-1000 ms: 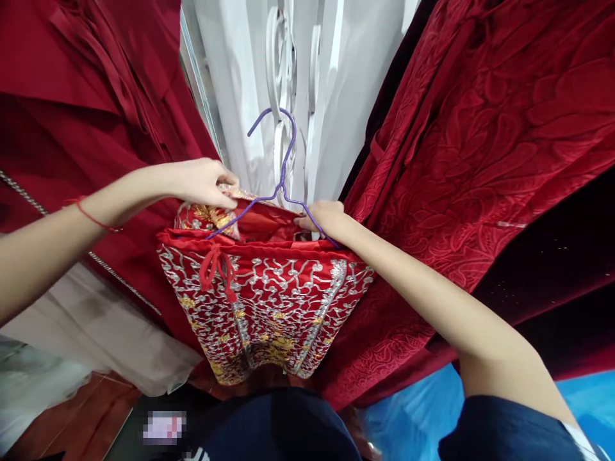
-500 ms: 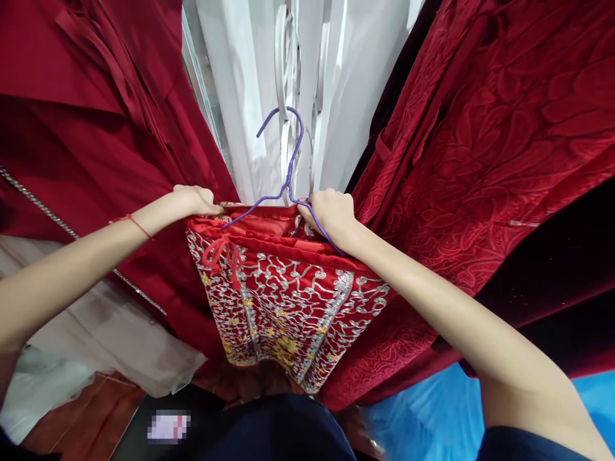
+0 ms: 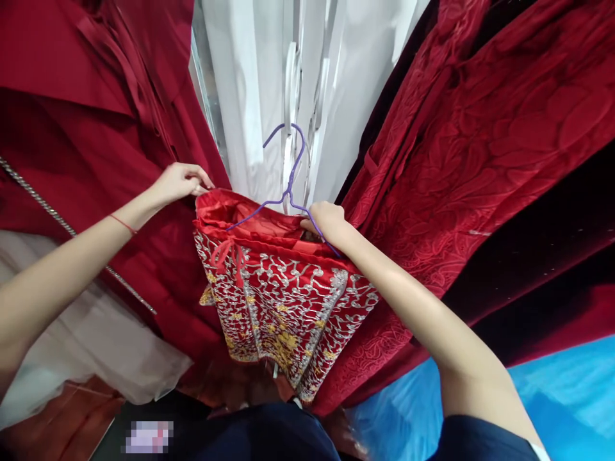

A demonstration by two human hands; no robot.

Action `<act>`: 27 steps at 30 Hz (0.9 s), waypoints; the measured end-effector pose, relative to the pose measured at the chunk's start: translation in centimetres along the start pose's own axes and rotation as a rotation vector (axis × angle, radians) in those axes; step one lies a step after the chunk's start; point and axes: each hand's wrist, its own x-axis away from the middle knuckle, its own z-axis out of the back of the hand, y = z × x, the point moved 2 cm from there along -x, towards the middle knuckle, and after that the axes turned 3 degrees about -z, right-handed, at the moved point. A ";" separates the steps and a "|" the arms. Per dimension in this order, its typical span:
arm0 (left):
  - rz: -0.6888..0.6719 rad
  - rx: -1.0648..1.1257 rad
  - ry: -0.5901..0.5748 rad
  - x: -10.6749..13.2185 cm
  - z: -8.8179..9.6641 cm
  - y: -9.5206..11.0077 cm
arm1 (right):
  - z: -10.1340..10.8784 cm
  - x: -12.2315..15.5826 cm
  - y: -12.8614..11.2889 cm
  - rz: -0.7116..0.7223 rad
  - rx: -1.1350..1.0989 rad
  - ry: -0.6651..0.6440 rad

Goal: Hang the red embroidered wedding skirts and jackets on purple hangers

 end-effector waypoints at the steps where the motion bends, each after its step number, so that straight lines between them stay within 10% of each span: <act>1: -0.010 -0.017 0.035 0.2 0.9 -0.2 | -0.1 -0.1 0.1 -0.016 -0.005 0.022; 5: 0.035 -0.021 -0.096 1.5 1.3 -0.6 | 0.1 -0.1 0.1 -0.068 -0.036 0.127; 12: 0.044 -0.223 -0.766 1.8 -4.8 0.5 | 0.7 0.8 -0.3 -0.053 -0.063 0.229; 27: -0.069 -0.594 -1.032 2.0 -10.5 3.6 | 1.4 1.9 -0.1 -0.025 -0.076 0.417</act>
